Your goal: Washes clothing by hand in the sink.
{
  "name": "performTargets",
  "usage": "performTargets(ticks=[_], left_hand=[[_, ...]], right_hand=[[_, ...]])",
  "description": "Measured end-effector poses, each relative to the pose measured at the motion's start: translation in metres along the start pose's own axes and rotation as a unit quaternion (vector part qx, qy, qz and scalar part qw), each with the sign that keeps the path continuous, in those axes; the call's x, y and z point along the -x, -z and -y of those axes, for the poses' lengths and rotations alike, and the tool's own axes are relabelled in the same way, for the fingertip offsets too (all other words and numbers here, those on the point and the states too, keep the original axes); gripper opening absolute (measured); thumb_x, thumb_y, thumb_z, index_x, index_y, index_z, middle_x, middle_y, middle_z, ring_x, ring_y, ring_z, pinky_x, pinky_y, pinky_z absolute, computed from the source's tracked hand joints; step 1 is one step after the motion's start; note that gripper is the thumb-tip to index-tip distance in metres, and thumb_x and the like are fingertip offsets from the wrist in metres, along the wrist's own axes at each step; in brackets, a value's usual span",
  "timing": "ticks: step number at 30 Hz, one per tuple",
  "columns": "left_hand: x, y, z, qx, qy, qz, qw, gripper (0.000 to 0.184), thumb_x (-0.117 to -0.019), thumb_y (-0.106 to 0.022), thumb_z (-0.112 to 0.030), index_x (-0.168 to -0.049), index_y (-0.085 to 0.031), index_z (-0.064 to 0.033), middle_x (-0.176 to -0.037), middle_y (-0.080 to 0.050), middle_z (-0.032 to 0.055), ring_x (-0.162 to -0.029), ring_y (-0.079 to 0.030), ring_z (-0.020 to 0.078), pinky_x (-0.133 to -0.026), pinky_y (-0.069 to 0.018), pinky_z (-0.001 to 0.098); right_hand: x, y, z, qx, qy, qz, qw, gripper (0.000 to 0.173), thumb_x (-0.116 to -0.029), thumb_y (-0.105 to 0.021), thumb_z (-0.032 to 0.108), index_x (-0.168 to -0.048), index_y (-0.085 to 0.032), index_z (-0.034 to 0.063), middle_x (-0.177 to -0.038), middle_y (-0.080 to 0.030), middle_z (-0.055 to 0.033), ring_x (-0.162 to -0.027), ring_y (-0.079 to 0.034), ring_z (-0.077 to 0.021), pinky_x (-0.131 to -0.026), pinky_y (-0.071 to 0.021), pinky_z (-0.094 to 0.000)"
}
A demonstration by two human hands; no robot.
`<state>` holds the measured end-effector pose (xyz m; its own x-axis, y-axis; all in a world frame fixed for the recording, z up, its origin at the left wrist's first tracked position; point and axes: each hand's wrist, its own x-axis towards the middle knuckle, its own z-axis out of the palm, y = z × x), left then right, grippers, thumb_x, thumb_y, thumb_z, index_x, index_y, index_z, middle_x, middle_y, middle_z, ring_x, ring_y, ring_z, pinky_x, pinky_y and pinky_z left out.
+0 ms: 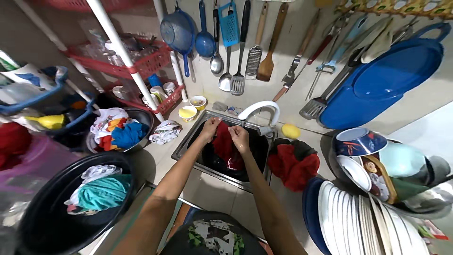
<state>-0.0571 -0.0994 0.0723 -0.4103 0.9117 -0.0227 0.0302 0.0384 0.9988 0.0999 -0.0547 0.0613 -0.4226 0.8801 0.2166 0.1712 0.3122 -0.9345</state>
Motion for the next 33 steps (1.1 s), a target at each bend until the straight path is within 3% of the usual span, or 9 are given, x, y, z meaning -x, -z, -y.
performTargets(ticks=[5, 8, 13, 18, 21, 23, 25, 30, 33], left_hand=[[0.003, 0.001, -0.014, 0.093, 0.072, 0.103, 0.988, 0.017, -0.1064, -0.05, -0.017, -0.119, -0.059, -0.0095, -0.085, -0.06, -0.0022, -0.068, -0.058, 0.0057, -0.063, -0.0525, 0.0224], [0.007, 0.002, -0.008, 0.114, 0.08, 0.113, 0.984, 0.023, -0.1013, -0.053, -0.001, -0.122, -0.062, -0.0017, -0.096, -0.066, 0.0023, -0.076, -0.062, 0.008, -0.073, -0.0551, 0.0253], [0.011, 0.01, 0.004, 0.047, 0.037, 0.078, 0.995, 0.021, -0.0978, -0.063, 0.0, -0.118, -0.066, 0.003, -0.108, -0.069, 0.0091, -0.086, -0.065, 0.0116, -0.08, -0.0565, 0.0293], [0.003, 0.054, -0.008, -0.038, -0.086, -0.042, 0.995, 0.022, -0.0999, -0.06, -0.003, -0.119, -0.065, 0.0063, -0.112, -0.068, 0.0127, -0.087, -0.065, 0.0109, -0.081, -0.0566, 0.0306], [-0.006, 0.092, -0.019, -0.058, -0.142, -0.134, 0.979, 0.027, -0.1025, -0.056, -0.008, -0.124, -0.062, 0.0074, -0.115, -0.066, 0.0178, -0.097, -0.065, 0.0189, -0.089, -0.0558, 0.0403], [-0.012, 0.113, -0.028, -0.049, -0.175, -0.184, 0.966, 0.03, -0.1023, -0.054, -0.008, -0.128, -0.055, 0.0086, -0.116, -0.063, 0.0192, -0.098, -0.064, 0.0206, -0.089, -0.0559, 0.0409], [-0.017, 0.128, -0.039, -0.015, -0.207, -0.224, 0.952, 0.031, -0.1011, -0.054, -0.006, -0.128, -0.049, 0.0081, -0.112, -0.061, 0.0162, -0.092, -0.064, 0.0175, -0.085, -0.0568, 0.0374], [-0.012, 0.136, -0.078, 0.036, -0.285, -0.251, 0.924, 0.023, -0.0995, -0.051, -0.001, -0.121, -0.047, 0.0049, -0.104, -0.057, 0.0082, -0.088, -0.063, 0.011, -0.081, -0.0582, 0.0329], [-0.005, 0.139, -0.102, 0.024, -0.29, -0.25, 0.924, 0.023, -0.102, -0.052, -0.005, -0.122, -0.045, 0.0031, -0.105, -0.056, 0.0063, -0.087, -0.063, 0.0096, -0.077, -0.0593, 0.0323]], right_hand=[[-0.002, 0.004, 0.016, -0.057, -0.068, 0.053, 0.995, 0.041, -0.1026, -0.063, 0.033, -0.118, -0.063, -0.0048, -0.099, -0.067, -0.0194, -0.075, -0.064, -0.0221, -0.069, -0.0575, -0.0394], [-0.005, 0.0, 0.015, -0.105, -0.111, 0.074, 0.986, 0.036, -0.1032, -0.063, 0.026, -0.121, -0.06, -0.0047, -0.097, -0.063, -0.0171, -0.068, -0.06, -0.0174, -0.064, -0.0553, -0.0343], [-0.003, -0.003, 0.014, -0.116, -0.132, 0.082, 0.981, 0.03, -0.1081, -0.053, 0.025, -0.116, -0.061, -0.0026, -0.096, -0.065, -0.0167, -0.068, -0.065, -0.019, -0.062, -0.0582, -0.0344], [0.009, 0.021, 0.023, -0.054, -0.031, -0.047, 0.997, 0.033, -0.1075, -0.054, 0.023, -0.111, -0.064, -0.0084, -0.107, -0.064, -0.0219, -0.086, -0.065, -0.0256, -0.077, -0.0569, -0.0425], [0.008, 0.043, 0.032, -0.078, 0.084, -0.111, 0.987, 0.034, -0.1066, -0.052, 0.019, -0.119, -0.064, -0.0104, -0.131, -0.059, -0.0239, -0.118, -0.059, -0.0277, -0.102, -0.0488, -0.0436], [-0.002, 0.055, 0.038, -0.114, 0.112, -0.162, 0.974, 0.033, -0.1089, -0.045, 0.024, -0.114, -0.064, -0.0019, -0.106, -0.066, -0.0097, -0.092, -0.063, -0.0112, -0.084, -0.0535, -0.0312], [-0.022, 0.065, 0.039, -0.155, 0.16, -0.211, 0.952, 0.026, -0.1093, -0.043, 0.026, -0.097, -0.057, 0.0082, -0.077, -0.056, 0.0045, -0.065, -0.055, -0.0013, -0.064, -0.0511, -0.0229], [-0.033, 0.089, 0.064, 0.017, 0.236, -0.233, 0.943, 0.034, -0.1084, -0.051, 0.033, -0.094, -0.059, 0.0044, -0.071, -0.053, -0.003, -0.057, -0.051, -0.0073, -0.056, -0.0469, -0.0252], [-0.049, 0.111, 0.095, 0.106, 0.234, -0.241, 0.936, 0.044, -0.1021, -0.062, 0.036, -0.084, -0.064, -0.0036, -0.07, -0.057, -0.0059, -0.062, -0.051, -0.0093, -0.063, -0.0452, -0.0287]])
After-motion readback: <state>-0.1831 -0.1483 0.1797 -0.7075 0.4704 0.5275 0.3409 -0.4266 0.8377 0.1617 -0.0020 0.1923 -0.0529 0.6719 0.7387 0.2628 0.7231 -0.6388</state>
